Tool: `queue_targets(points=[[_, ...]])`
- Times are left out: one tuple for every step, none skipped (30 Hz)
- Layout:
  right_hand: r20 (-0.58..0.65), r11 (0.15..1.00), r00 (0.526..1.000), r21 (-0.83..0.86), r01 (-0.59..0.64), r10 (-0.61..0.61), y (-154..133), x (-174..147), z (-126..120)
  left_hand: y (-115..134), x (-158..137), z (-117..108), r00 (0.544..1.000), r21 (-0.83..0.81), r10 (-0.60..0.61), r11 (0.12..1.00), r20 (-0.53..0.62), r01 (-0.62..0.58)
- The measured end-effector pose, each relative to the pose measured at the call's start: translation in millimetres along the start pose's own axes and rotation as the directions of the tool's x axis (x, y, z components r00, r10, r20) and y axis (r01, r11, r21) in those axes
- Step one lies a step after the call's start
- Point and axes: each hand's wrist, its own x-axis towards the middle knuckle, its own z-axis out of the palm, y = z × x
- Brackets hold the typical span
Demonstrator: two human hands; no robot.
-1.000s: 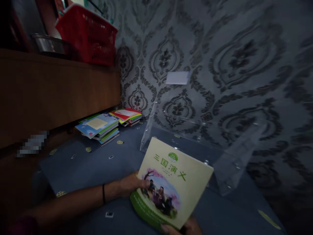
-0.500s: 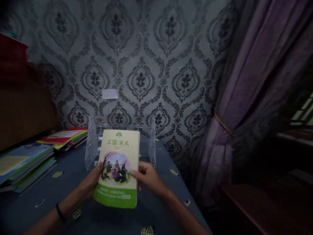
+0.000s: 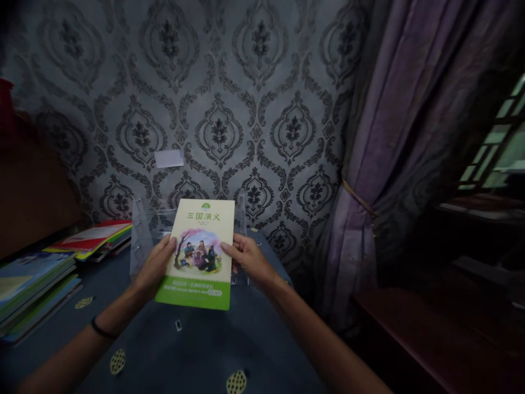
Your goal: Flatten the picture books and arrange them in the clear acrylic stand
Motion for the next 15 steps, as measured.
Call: queue_targets(points=[[0.001, 1.0, 1.0, -0.004, 0.015, -0.015, -4.4, 6.5, -4.5, 7.2, 7.1, 2.7, 0.999, 0.036, 0.049, 0.998, 0.023, -0.05], [-0.001, 0.999, 1.0, -0.01, 0.031, -0.031, -9.9, 14.2, -9.9, 15.5, 15.8, 5.4, 0.994, 0.067, 0.092, 0.993, 0.05, -0.095], [-0.005, 0.999, 0.999, -0.019, 0.046, -0.046, -16.8, 23.2, -16.2, 24.7, 25.8, 8.3, 0.988, 0.094, 0.131, 0.986, 0.076, -0.137], [-0.007, 0.998, 0.998, -0.036, 0.058, -0.058, -25.2, 33.3, -23.4, 35.1, 36.9, 11.5, 0.981, 0.116, 0.163, 0.978, 0.102, -0.174], [-0.01, 0.995, 0.997, -0.06, 0.076, -0.076, -35.1, 44.3, -31.1, 46.4, 48.9, 15.0, 0.977, 0.133, 0.168, 0.974, 0.128, -0.185], [-0.005, 0.991, 0.996, -0.094, 0.092, -0.093, -46.2, 56.2, -39.0, 58.7, 61.4, 18.9, 0.975, 0.142, 0.171, 0.971, 0.145, -0.191], [-0.004, 0.985, 0.993, -0.13, 0.115, -0.116, -58.4, 68.6, -46.7, 71.7, 73.9, 23.2, 0.974, 0.172, 0.167, 0.966, 0.154, -0.193], [-0.001, 0.975, 0.99, -0.175, 0.136, -0.139, -71.0, 81.2, -54.0, 84.9, 86.1, 27.8, 0.972, 0.207, 0.17, 0.957, 0.164, -0.202], [-0.008, 0.962, 0.984, -0.211, 0.172, -0.178, -83.4, 93.9, -60.7, 98.0, 97.8, 32.4, 0.966, 0.229, 0.201, 0.944, 0.165, -0.236], [0.0, 0.948, 0.979, -0.248, 0.199, -0.206, -95.2, 106.4, -66.5, 110.5, 108.6, 37.0, 0.955, 0.246, 0.244, 0.928, 0.167, -0.281], [0.006, 0.934, 0.974, -0.28, 0.22, -0.228, -105.7, 118.2, -71.4, 121.9, 118.4, 41.3, 0.943, 0.26, 0.283, 0.91, 0.177, -0.322], [0.007, 0.918, 0.965, -0.308, 0.25, -0.26, -114.4, 129.3, -75.6, 131.9, 127.1, 45.2, 0.931, 0.274, 0.319, 0.893, 0.177, -0.358], [0.009, 0.897, 0.954, -0.34, 0.284, -0.299, -121.0, 139.5, -79.0, 140.2, 134.6, 48.6, 0.919, 0.282, 0.355, 0.876, 0.174, -0.392], [0.009, 0.871, 0.94, -0.374, 0.318, -0.34, -125.5, 148.5, -81.9, 146.7, 140.9, 51.4, 0.906, 0.288, 0.389, 0.859, 0.169, -0.423], [0.005, 0.84, 0.923, -0.411, 0.353, -0.385, -128.0, 156.4, -84.3, 151.4, 146.1, 53.6, 0.893, 0.292, 0.42, 0.844, 0.163, -0.451]])
